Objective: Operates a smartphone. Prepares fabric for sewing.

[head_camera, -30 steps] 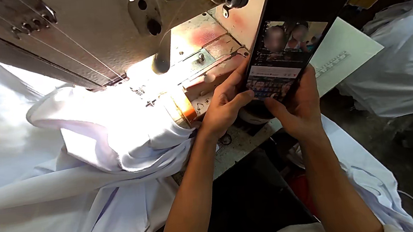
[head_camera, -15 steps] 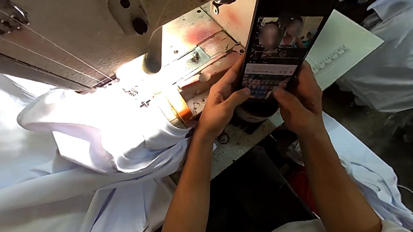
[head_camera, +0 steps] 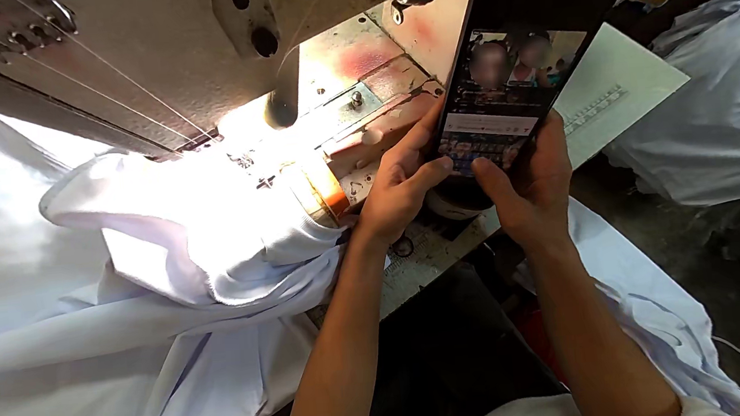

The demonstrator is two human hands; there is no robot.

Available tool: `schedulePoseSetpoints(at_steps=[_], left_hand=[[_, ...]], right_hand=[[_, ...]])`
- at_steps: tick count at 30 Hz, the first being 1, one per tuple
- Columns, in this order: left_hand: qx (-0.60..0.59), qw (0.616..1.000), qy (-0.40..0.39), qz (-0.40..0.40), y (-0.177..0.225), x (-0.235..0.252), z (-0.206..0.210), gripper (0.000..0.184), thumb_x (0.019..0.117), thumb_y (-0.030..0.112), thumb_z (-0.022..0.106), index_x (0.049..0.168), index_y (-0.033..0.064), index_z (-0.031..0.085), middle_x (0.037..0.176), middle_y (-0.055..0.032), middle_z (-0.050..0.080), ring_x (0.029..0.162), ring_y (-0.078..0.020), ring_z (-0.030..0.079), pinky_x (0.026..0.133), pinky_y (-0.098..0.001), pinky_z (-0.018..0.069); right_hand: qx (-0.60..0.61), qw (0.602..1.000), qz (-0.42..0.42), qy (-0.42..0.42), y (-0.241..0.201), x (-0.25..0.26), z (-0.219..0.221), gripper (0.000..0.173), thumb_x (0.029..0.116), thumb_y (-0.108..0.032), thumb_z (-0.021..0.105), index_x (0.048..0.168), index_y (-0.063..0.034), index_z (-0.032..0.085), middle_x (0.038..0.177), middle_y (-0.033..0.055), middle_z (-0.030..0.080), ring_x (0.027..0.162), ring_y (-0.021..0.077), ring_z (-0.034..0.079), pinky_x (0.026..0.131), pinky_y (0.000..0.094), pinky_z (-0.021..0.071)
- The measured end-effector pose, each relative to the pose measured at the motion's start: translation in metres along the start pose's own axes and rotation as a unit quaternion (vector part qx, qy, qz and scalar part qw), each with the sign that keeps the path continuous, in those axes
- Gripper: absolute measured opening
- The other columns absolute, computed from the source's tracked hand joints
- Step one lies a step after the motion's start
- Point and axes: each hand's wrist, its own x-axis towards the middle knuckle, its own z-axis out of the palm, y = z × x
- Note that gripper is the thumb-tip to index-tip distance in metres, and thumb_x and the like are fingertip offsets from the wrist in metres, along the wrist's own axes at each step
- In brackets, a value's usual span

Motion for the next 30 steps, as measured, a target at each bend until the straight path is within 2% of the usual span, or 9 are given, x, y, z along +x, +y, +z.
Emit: schedulePoseSetpoints(at_steps=[3,9,12,15,16,19,21,27,30], left_hand=[[0.003,1.000,-0.002,-0.002,0.000,0.000,0.000,0.067,0.0934,-0.003,0.042,0.159,0.0068,0.031,0.140,-0.0089,0.058,0.114,-0.0127,0.064,0.098,-0.0302,0.0531],[0.017,1.000,-0.001,0.008,-0.001,-0.001,-0.001,0.067,0.0941,0.000,0.045,0.159,0.0079,0.032,0.140,-0.0077,0.058,0.115,-0.0116,0.062,0.098,-0.0293,0.0528],[0.010,1.000,0.003,-0.001,-0.001,-0.001,-0.001,0.062,0.0986,-0.001,0.041,0.159,0.0095,0.033,0.141,-0.0068,0.058,0.116,-0.0118,0.063,0.099,-0.0311,0.0530],[0.005,1.000,0.008,-0.002,0.000,0.000,0.000,0.063,0.0972,-0.003,0.041,0.159,0.0085,0.033,0.141,-0.0070,0.058,0.115,-0.0117,0.063,0.099,-0.0305,0.0527],[0.005,1.000,0.009,-0.002,-0.001,0.000,0.000,0.063,0.0967,-0.003,0.041,0.159,0.0086,0.033,0.140,-0.0072,0.058,0.114,-0.0118,0.063,0.098,-0.0304,0.0531],[0.006,1.000,0.006,0.000,-0.001,-0.001,-0.001,0.061,0.0985,-0.001,0.041,0.158,0.0090,0.034,0.140,-0.0072,0.059,0.114,-0.0120,0.064,0.098,-0.0306,0.0539],[0.007,1.000,-0.004,0.010,-0.002,0.000,-0.002,0.062,0.0974,0.000,0.043,0.158,0.0074,0.033,0.140,-0.0077,0.059,0.115,-0.0115,0.063,0.098,-0.0298,0.0532],[0.004,1.000,0.003,0.008,-0.002,0.000,-0.001,0.061,0.0990,-0.001,0.041,0.158,0.0080,0.034,0.140,-0.0073,0.059,0.114,-0.0108,0.063,0.098,-0.0291,0.0533],[0.005,1.000,0.004,0.009,-0.002,0.000,-0.001,0.062,0.0976,0.000,0.043,0.159,0.0084,0.033,0.140,-0.0073,0.059,0.114,-0.0110,0.063,0.097,-0.0290,0.0532]], right_hand=[[-0.008,1.000,-0.004,0.013,0.000,0.000,0.004,0.065,0.0966,-0.015,0.063,0.149,0.0034,0.029,0.132,0.0013,0.059,0.122,0.0056,0.061,0.102,0.0251,0.0543],[-0.017,0.999,-0.003,0.046,-0.002,0.003,0.009,0.053,0.1002,-0.018,0.063,0.141,0.0022,0.038,0.124,0.0002,0.063,0.114,0.0045,0.064,0.098,0.0254,0.0568],[0.041,0.999,-0.008,-0.015,0.004,0.001,-0.003,0.057,0.1001,-0.018,0.053,0.150,0.0002,0.031,0.133,-0.0034,0.058,0.122,0.0039,0.058,0.104,0.0267,0.0520],[0.058,0.998,-0.004,-0.031,0.008,0.000,-0.009,0.051,0.1011,-0.014,0.042,0.150,-0.0032,0.033,0.133,-0.0070,0.058,0.122,0.0013,0.057,0.104,0.0256,0.0506],[0.050,0.998,-0.008,-0.029,0.008,0.001,-0.008,0.051,0.1014,-0.013,0.043,0.150,-0.0019,0.033,0.132,-0.0061,0.058,0.122,0.0014,0.058,0.104,0.0253,0.0509],[0.008,1.000,-0.018,-0.002,0.002,0.001,-0.001,0.055,0.1010,-0.022,0.060,0.145,0.0011,0.035,0.128,-0.0035,0.060,0.118,0.0024,0.061,0.101,0.0239,0.0543],[-0.021,1.000,-0.013,0.018,0.000,0.001,0.003,0.060,0.0972,-0.019,0.066,0.143,0.0035,0.035,0.126,0.0000,0.062,0.115,0.0038,0.064,0.098,0.0242,0.0567],[-0.014,1.000,0.007,-0.026,0.002,0.000,-0.004,0.080,0.0858,-0.012,0.071,0.150,0.0035,0.025,0.133,0.0033,0.057,0.122,0.0051,0.060,0.101,0.0246,0.0550],[-0.019,0.999,0.020,-0.030,0.001,0.000,-0.006,0.082,0.0849,-0.011,0.071,0.150,0.0033,0.024,0.133,0.0037,0.057,0.122,0.0049,0.060,0.101,0.0239,0.0551]])
